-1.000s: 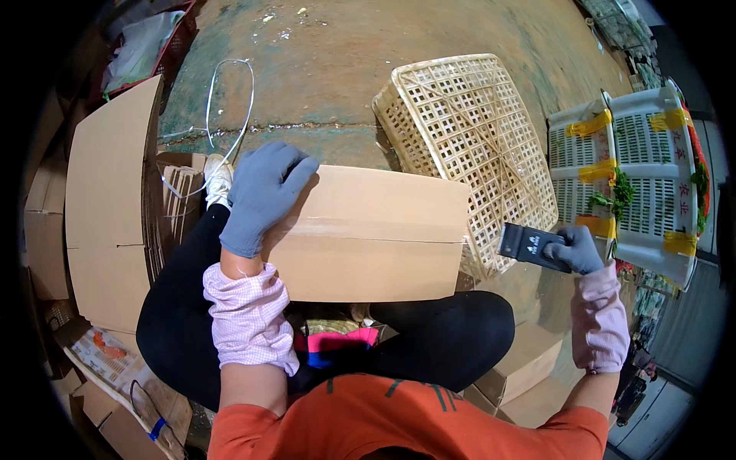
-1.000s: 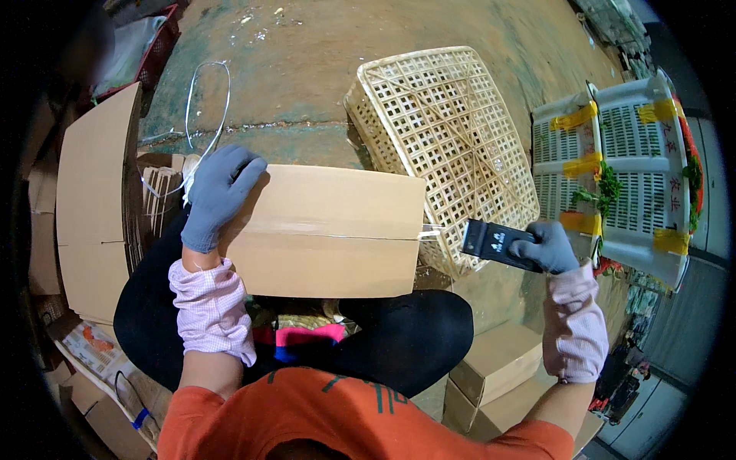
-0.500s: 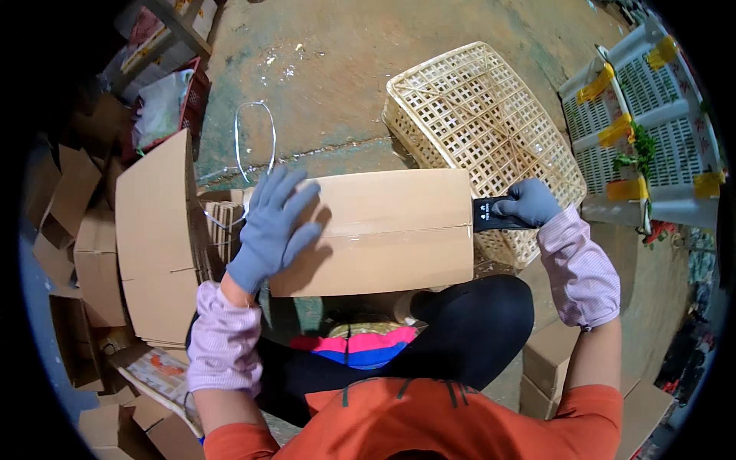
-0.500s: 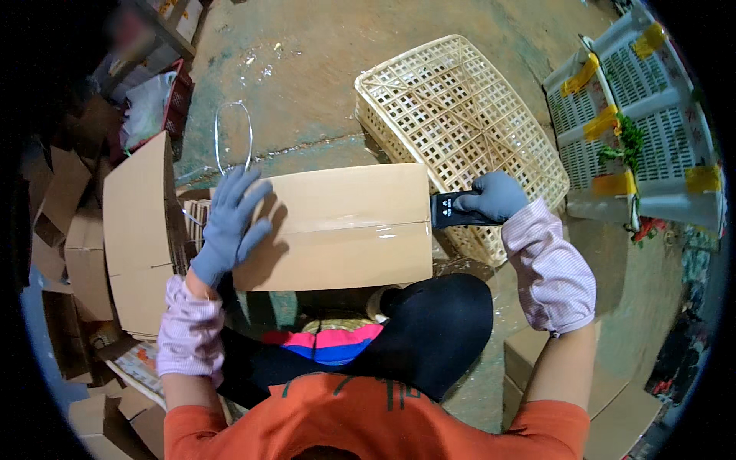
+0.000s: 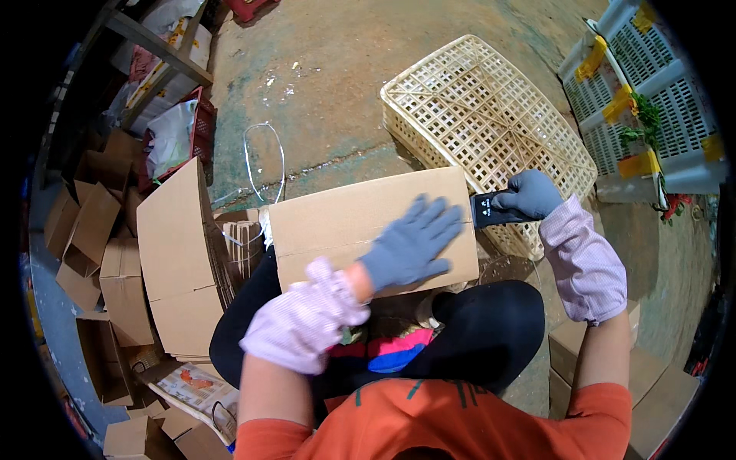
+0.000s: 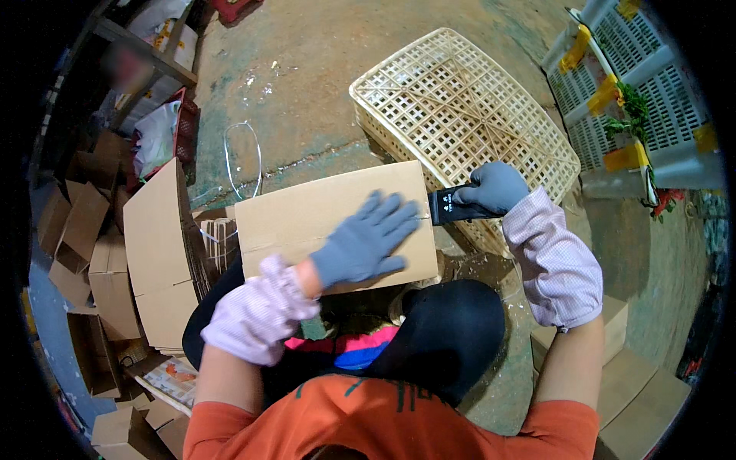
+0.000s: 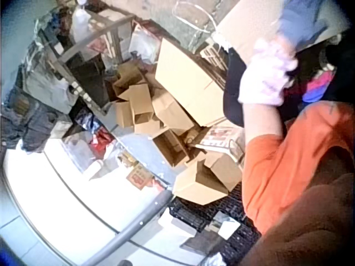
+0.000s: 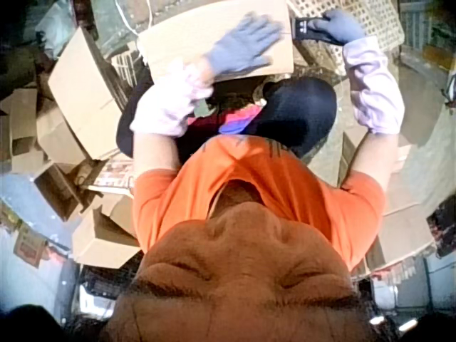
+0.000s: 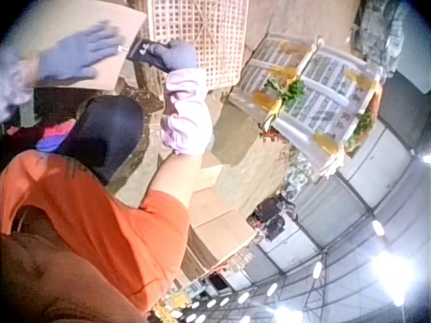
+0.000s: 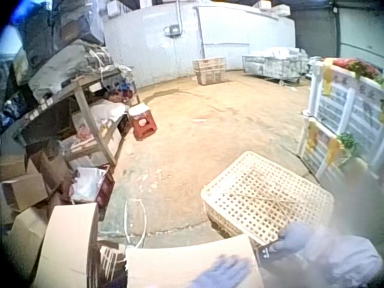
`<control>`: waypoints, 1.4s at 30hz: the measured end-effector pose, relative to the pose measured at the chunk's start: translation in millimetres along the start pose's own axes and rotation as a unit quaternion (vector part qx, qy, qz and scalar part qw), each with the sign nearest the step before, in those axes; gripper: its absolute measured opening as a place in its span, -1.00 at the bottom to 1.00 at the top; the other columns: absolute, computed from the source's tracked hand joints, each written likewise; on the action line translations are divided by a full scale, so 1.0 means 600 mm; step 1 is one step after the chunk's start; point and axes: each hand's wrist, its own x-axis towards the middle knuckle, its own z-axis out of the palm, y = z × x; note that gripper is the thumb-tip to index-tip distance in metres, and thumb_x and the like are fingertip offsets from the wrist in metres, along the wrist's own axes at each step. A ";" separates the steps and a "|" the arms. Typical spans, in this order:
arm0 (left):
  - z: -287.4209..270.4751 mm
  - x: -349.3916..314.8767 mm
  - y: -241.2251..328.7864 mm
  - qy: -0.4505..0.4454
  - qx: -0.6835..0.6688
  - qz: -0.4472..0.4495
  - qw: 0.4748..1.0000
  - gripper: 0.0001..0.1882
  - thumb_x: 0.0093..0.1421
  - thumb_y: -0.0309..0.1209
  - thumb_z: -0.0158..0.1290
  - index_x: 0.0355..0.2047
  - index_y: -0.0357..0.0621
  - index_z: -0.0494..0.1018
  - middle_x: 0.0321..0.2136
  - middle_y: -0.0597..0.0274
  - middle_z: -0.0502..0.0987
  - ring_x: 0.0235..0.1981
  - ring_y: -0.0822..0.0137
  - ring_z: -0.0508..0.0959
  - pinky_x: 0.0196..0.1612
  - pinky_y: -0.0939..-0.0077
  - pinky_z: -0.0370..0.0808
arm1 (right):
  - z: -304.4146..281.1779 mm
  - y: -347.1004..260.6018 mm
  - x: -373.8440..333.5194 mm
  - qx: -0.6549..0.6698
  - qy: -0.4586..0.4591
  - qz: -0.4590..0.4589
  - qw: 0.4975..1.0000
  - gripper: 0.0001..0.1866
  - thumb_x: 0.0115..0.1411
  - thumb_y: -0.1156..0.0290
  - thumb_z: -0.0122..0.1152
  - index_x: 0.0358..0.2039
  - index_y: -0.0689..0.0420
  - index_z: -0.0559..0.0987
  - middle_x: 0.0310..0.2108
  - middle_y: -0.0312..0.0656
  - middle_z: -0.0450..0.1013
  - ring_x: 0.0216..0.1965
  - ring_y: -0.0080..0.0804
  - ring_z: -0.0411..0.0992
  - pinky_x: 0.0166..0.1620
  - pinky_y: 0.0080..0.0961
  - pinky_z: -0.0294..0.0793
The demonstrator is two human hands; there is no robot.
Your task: The person unfolds cardboard sheets to form boxes and applies adhesive tape with a dispenser to secure the bottoms and tops.
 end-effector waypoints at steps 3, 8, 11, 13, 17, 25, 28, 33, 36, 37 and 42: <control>0.015 0.096 0.019 -0.042 0.010 0.024 0.999 -0.46 0.07 -0.07 -0.09 -0.13 -0.30 0.39 -0.14 -0.04 0.40 0.05 0.03 0.29 0.19 0.09 0.01 | -0.004 -0.002 0.004 -0.009 -0.003 0.000 1.000 -0.49 -0.16 -0.09 0.17 -0.54 0.19 0.57 -0.63 -0.01 0.42 -0.56 -0.13 0.42 -0.43 -0.31 0.39; 0.018 0.185 0.055 -0.351 0.074 -0.092 0.929 -0.68 -0.01 -0.19 -0.02 -0.39 -0.14 0.56 -0.49 0.16 0.54 -0.22 0.11 0.51 -0.01 0.17 0.27 | 0.008 0.007 0.025 0.063 -0.052 0.043 0.996 -0.48 -0.12 -0.10 0.13 -0.54 0.19 0.58 -0.61 0.01 0.43 -0.55 -0.12 0.42 -0.39 -0.32 0.41; 0.064 0.205 0.055 -0.420 0.171 -0.080 0.888 -0.65 0.03 -0.10 -0.04 -0.33 -0.06 0.55 -0.37 0.19 0.55 -0.27 0.13 0.51 -0.18 0.12 0.35 | 0.077 0.039 0.027 -0.052 0.008 -0.007 0.999 -0.49 -0.11 -0.09 0.15 -0.57 0.21 0.58 -0.65 0.00 0.42 -0.60 -0.16 0.40 -0.44 -0.33 0.38; 0.017 0.201 0.054 -0.434 0.114 -0.084 0.890 -0.63 0.08 -0.08 -0.08 -0.30 -0.02 0.54 -0.34 0.21 0.54 -0.28 0.09 0.50 -0.15 0.16 0.33 | 0.078 0.042 0.003 0.105 0.067 0.057 0.991 -0.47 -0.11 -0.09 0.17 -0.60 0.23 0.57 -0.70 -0.02 0.40 -0.67 -0.25 0.38 -0.53 -0.40 0.35; 0.008 0.152 0.007 0.002 -0.100 0.109 0.989 -0.67 0.10 -0.17 -0.04 -0.25 -0.13 0.47 -0.28 0.04 0.48 -0.21 0.02 0.45 -0.08 0.16 0.33 | 0.069 0.076 -0.037 0.256 0.277 0.127 0.918 -0.48 -0.05 -0.08 0.12 -0.61 0.23 0.54 -0.68 -0.03 0.41 -0.64 -0.25 0.39 -0.49 -0.43 0.37; -0.112 -0.166 -0.117 0.230 0.016 -0.432 0.872 -0.54 0.18 -0.34 -0.12 0.05 -0.32 0.20 0.02 -0.10 0.28 0.04 0.05 0.28 0.11 0.29 0.16 | 0.103 0.093 -0.009 0.079 0.283 0.114 0.949 -0.65 0.08 0.15 0.03 -0.37 0.23 0.47 -0.42 0.07 0.42 -0.36 -0.03 0.40 -0.23 -0.26 0.38; -0.136 -0.263 -0.076 0.172 -0.161 -0.633 0.737 -0.42 0.23 -0.17 -0.19 0.12 -0.36 0.08 0.10 -0.13 0.18 0.14 0.06 0.19 0.16 0.39 0.10 | 0.130 0.025 0.002 0.221 0.241 -0.066 0.943 -0.58 0.10 0.06 0.00 -0.35 0.23 0.48 -0.41 0.02 0.43 -0.37 -0.13 0.41 -0.29 -0.28 0.40; -0.080 -0.375 -0.045 0.123 -0.523 -0.554 0.635 -0.51 0.23 -0.09 -0.17 -0.02 -0.25 0.27 -0.14 0.25 0.37 -0.17 0.41 0.35 -0.09 0.52 0.34 | 0.093 -0.094 -0.058 0.448 -0.094 -0.130 0.879 -0.51 0.17 0.09 0.00 -0.06 0.25 0.37 -0.20 -0.13 0.40 -0.22 -0.44 0.36 -0.14 -0.52 0.37; -0.134 -0.270 -0.015 0.123 -0.490 -0.576 0.642 -0.40 0.13 -0.16 0.03 0.05 -0.29 0.16 -0.24 0.22 0.37 -0.24 0.41 0.37 -0.11 0.54 0.34 | 0.147 -0.032 -0.042 0.477 -0.034 -0.139 0.867 -0.46 0.14 0.32 0.08 0.08 0.28 0.21 -0.01 -0.11 0.29 -0.02 -0.40 0.25 0.03 -0.51 0.24; -0.109 -0.294 -0.021 0.196 -0.442 -0.513 0.709 -0.35 0.10 -0.17 0.07 0.07 -0.30 0.13 -0.19 0.15 0.38 -0.20 0.39 0.37 -0.09 0.54 0.34 | 0.131 -0.051 -0.063 0.501 -0.055 -0.155 0.849 -0.46 0.13 0.35 0.06 0.08 0.27 0.20 -0.01 -0.11 0.28 0.00 -0.38 0.23 0.03 -0.49 0.23; -0.225 -0.280 0.014 0.374 -0.317 -0.368 0.790 -0.29 -0.02 -0.26 0.17 0.08 -0.28 0.14 -0.04 0.08 0.33 -0.03 0.33 0.33 0.03 0.46 0.27 | 0.029 -0.127 -0.171 0.654 -0.013 -0.178 0.735 -0.46 0.14 0.36 -0.01 0.12 0.21 0.15 0.03 -0.11 0.23 0.05 -0.31 0.21 0.08 -0.40 0.19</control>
